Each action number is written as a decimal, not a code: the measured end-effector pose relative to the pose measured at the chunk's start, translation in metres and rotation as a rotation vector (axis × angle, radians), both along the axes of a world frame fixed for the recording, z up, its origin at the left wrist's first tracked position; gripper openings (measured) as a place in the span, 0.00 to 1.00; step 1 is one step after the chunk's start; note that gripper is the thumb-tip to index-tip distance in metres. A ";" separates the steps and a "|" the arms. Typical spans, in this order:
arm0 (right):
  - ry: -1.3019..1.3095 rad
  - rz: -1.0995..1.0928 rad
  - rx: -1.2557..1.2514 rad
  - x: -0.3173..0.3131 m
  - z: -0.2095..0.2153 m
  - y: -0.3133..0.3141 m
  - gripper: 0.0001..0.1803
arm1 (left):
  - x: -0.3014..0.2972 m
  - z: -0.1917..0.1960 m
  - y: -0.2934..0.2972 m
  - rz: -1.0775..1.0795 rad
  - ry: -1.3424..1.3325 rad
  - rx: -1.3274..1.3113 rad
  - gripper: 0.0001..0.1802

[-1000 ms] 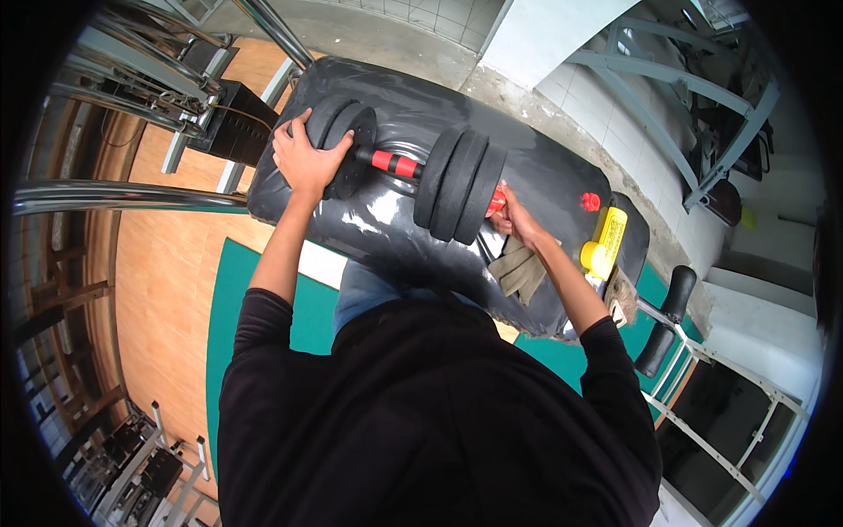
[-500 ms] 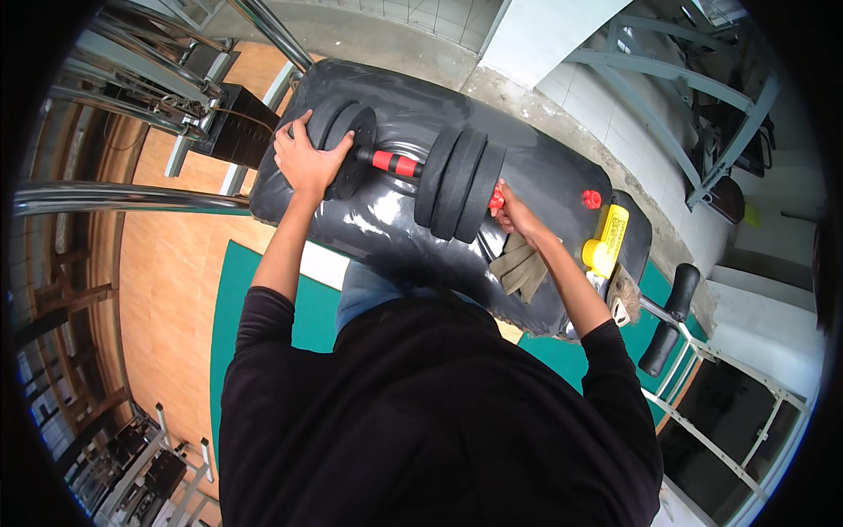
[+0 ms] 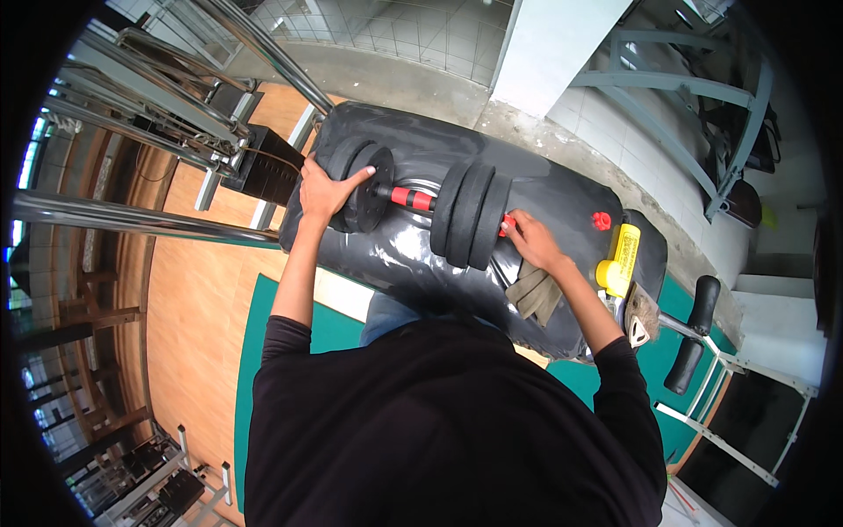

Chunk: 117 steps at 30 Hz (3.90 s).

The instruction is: The person wipes a weight plate with a cloth, then assembles a dumbbell by sliding multiple weight plates onto a bar and securing them with red collars. The completed dumbbell is placed on the floor alongside other dumbbells.

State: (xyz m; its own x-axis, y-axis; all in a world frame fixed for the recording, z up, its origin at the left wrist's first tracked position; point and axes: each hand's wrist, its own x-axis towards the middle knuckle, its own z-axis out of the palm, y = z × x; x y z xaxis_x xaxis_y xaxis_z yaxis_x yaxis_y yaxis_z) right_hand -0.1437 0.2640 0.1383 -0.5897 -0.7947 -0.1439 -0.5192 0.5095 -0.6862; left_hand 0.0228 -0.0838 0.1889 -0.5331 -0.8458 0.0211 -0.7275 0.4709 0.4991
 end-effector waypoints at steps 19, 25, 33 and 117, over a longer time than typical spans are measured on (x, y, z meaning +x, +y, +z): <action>0.388 0.351 0.208 -0.014 0.015 0.007 0.27 | 0.008 -0.012 0.016 0.003 0.042 -0.038 0.58; 0.443 0.492 0.183 -0.022 0.005 0.005 0.30 | 0.006 -0.010 0.018 0.002 0.048 -0.042 0.57; 0.700 0.623 0.243 -0.029 -0.003 -0.007 0.28 | 0.013 -0.019 0.015 0.008 0.077 -0.067 0.58; 0.638 0.404 -0.018 -0.015 -0.008 0.009 0.27 | 0.032 -0.033 0.021 -0.044 0.195 -0.149 0.54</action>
State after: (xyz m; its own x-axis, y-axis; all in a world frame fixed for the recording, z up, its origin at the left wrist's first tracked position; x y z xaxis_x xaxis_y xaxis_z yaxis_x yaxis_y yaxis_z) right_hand -0.1590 0.2727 0.1304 -0.2162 -0.9658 0.1429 -0.9627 0.1865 -0.1961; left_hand 0.0544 -0.0627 0.1562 -0.5428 -0.8018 0.2499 -0.6018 0.5789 0.5502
